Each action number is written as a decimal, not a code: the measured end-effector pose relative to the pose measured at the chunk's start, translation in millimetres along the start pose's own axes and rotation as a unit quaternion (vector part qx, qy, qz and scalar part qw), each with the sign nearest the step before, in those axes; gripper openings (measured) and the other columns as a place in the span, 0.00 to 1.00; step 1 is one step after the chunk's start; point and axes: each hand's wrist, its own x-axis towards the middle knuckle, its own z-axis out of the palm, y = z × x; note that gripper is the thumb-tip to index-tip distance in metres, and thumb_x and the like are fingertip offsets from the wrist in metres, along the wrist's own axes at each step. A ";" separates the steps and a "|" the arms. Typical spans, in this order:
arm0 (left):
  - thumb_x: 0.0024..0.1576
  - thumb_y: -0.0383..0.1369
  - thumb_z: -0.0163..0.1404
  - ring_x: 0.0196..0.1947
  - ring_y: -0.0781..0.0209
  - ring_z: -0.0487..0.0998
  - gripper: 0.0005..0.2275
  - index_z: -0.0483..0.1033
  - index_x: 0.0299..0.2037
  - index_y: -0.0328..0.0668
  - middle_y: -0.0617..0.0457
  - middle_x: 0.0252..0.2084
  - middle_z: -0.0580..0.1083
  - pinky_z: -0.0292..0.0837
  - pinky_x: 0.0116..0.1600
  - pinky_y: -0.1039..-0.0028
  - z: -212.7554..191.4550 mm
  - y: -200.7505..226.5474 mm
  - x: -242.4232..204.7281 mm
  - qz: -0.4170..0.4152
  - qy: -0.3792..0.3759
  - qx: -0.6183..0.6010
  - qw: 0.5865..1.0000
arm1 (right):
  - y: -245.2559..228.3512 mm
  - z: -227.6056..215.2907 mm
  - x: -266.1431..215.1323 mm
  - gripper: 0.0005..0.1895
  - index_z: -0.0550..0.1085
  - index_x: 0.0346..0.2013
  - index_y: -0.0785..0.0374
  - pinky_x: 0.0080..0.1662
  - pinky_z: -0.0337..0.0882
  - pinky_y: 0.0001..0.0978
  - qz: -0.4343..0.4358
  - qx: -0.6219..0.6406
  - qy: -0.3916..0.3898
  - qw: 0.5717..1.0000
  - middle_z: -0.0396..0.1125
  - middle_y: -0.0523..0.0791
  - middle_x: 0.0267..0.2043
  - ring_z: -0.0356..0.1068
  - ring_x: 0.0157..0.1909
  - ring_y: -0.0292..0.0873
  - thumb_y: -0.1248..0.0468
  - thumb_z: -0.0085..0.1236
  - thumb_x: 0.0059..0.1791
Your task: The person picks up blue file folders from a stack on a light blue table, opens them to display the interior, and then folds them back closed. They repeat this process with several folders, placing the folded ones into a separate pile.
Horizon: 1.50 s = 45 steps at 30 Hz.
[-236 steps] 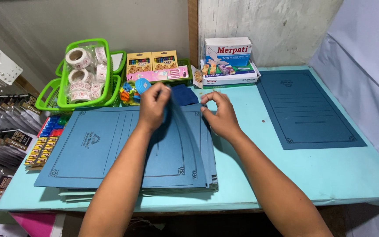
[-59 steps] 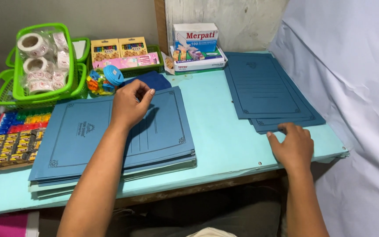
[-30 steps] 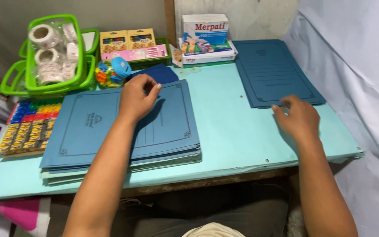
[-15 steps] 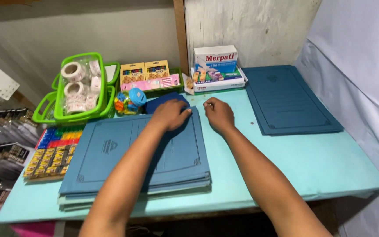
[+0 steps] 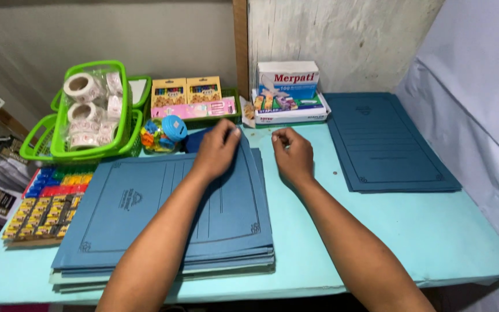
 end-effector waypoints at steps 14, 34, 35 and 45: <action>0.71 0.40 0.36 0.26 0.70 0.63 0.16 0.67 0.32 0.43 0.58 0.27 0.65 0.60 0.32 0.78 -49.5 -8.9 5.2 0.045 0.118 -0.345 0.930 | -9.5 7.9 -9.4 0.18 0.76 0.54 0.59 0.57 0.66 0.41 -0.067 -0.028 -0.149 0.986 0.71 0.47 0.52 0.67 0.56 0.46 0.55 0.55 0.52; 0.70 0.40 0.39 0.29 0.66 0.63 0.18 0.67 0.31 0.33 0.52 0.25 0.64 0.62 0.37 0.70 -29.3 12.5 -8.6 0.075 0.063 -0.137 0.986 | -10.3 13.6 -7.9 0.18 0.76 0.53 0.57 0.61 0.68 0.40 -0.133 -0.018 -0.161 0.978 0.72 0.46 0.51 0.69 0.58 0.45 0.67 0.61 0.48; 0.70 0.40 0.38 0.31 0.66 0.66 0.18 0.69 0.33 0.34 0.53 0.28 0.67 0.64 0.39 0.70 -27.1 13.7 -9.0 0.103 0.045 -0.110 0.987 | -10.4 14.8 -7.5 0.18 0.75 0.55 0.60 0.61 0.69 0.38 -0.117 0.073 -0.168 0.976 0.72 0.47 0.54 0.70 0.57 0.43 0.69 0.58 0.50; 0.73 0.38 0.39 0.38 0.54 0.67 0.15 0.67 0.38 0.35 0.45 0.35 0.67 0.66 0.47 0.67 -31.4 -18.3 0.2 0.145 0.085 -0.189 0.968 | -25.6 3.0 -11.4 0.22 0.67 0.64 0.63 0.58 0.70 0.33 -0.031 0.257 -0.196 0.946 0.74 0.46 0.55 0.70 0.59 0.38 0.67 0.50 0.54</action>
